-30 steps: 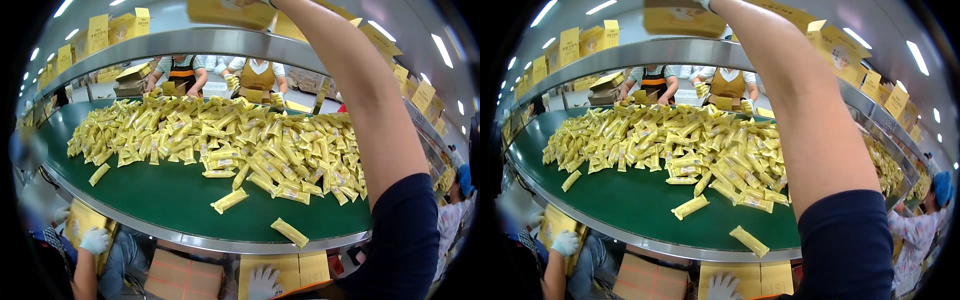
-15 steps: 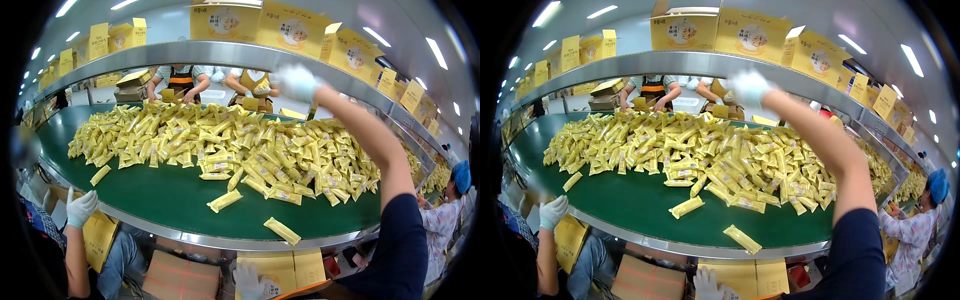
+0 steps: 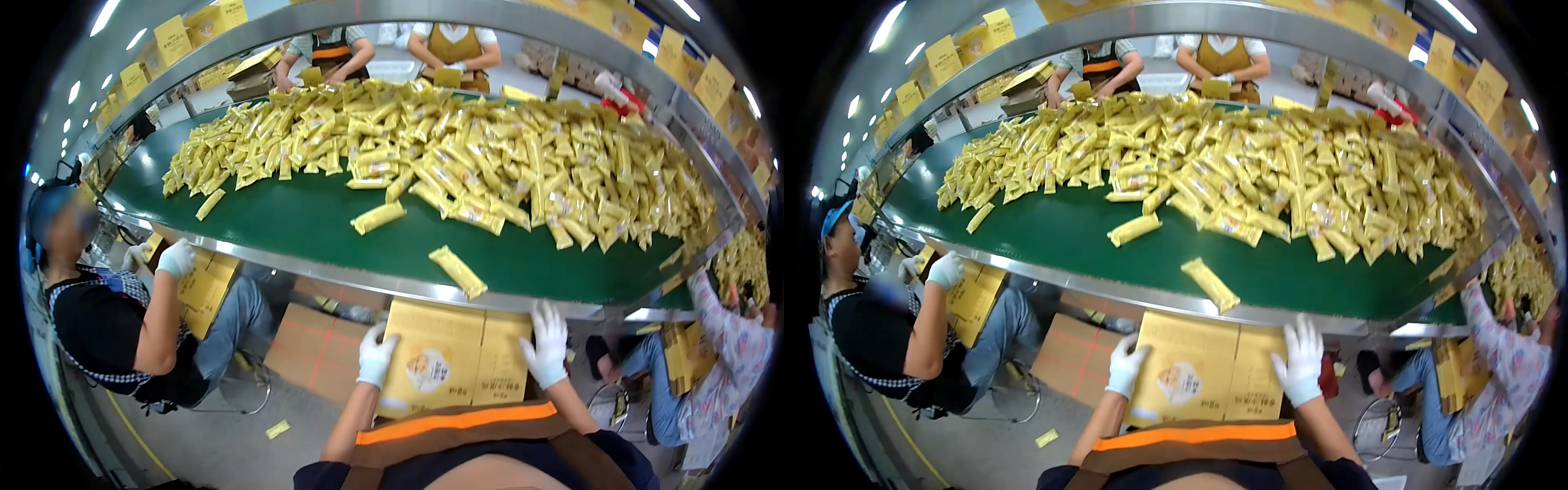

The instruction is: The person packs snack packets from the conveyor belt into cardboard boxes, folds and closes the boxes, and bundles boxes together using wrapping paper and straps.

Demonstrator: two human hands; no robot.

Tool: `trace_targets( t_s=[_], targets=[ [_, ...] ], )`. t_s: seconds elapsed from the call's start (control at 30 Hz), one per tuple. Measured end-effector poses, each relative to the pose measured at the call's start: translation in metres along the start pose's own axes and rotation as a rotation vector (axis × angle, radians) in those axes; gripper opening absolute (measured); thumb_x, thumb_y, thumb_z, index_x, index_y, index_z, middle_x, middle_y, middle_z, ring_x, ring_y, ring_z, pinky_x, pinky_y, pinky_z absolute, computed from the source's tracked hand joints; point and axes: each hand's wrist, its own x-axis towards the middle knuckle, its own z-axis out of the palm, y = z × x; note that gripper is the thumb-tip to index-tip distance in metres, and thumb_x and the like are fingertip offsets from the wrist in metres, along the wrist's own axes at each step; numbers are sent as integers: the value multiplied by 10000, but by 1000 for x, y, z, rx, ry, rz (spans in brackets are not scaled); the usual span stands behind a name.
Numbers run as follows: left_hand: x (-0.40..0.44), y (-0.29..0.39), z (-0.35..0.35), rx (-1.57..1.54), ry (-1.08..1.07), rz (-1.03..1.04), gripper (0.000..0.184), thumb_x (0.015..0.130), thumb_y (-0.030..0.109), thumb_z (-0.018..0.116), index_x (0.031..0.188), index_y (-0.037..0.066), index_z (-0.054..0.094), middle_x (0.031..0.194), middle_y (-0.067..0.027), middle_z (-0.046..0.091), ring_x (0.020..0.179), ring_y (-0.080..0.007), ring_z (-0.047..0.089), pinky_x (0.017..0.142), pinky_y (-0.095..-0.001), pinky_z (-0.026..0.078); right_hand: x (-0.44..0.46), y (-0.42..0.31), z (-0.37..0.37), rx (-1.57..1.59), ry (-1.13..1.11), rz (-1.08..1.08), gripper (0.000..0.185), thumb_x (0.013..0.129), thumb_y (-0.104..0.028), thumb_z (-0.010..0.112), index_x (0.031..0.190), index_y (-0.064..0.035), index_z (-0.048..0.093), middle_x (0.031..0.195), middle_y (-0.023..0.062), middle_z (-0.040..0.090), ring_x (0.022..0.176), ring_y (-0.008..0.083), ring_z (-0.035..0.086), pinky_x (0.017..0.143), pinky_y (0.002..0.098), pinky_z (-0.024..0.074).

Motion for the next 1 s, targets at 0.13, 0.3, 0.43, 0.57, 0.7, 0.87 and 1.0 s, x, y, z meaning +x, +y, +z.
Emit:
trace_targets(
  t_s=[0.13,0.3,0.43,0.57,0.7,0.87,1.0],
  targets=[
    [-38,78,6,-374,-84,30,355,918,92,620,1241,-38,552,1135,-113,660,1000,-158,625,892,-306,506,26,-9,-34,95,-38,-19,497,807,-274,672,1224,-27,558,1258,163,594,1166,339,552,1065,508,339],
    [-56,76,-20,-239,-275,-107,295,949,70,571,1226,-30,557,1156,-102,653,1009,-146,615,900,-305,494,11,-30,-80,98,120,-272,373,744,-113,709,1096,-44,606,1052,109,614,1025,291,585,958,453,423],
    [-57,67,-17,-185,-252,-37,288,949,65,558,1219,-35,554,1157,-96,650,1004,-143,608,911,-300,482,4,-30,-81,95,109,-253,256,750,-128,714,978,-77,608,902,76,590,860,277,573,781,417,433],
    [-57,76,-10,-279,-248,10,388,954,158,574,1288,-24,500,1236,-107,604,1086,-168,573,964,-321,450,25,-19,-57,328,116,-12,104,810,-124,688,741,-90,619,669,72,602,634,282,565,638,385,386],
    [-61,130,16,-447,-295,167,715,963,478,540,1479,23,344,1413,-125,481,1280,-230,464,1086,-380,354,74,-30,-83,761,189,-144,201,810,-237,724,683,-107,637,587,100,577,551,304,541,547,402,401],
    [-59,197,40,-533,-380,287,944,882,781,374,1511,77,338,1454,-116,440,1369,-259,367,1117,-409,300,99,-45,-99,651,-713,-614,286,892,-371,611,743,-134,670,653,118,622,661,344,604,616,447,459],
    [-32,204,33,-618,-1118,160,916,911,742,373,1396,-28,480,1327,-187,569,1233,-317,527,1079,-431,350,59,-30,-69,410,-984,-650,344,895,-418,596,760,-103,622,663,118,638,674,366,630,669,482,486]
  ],
)
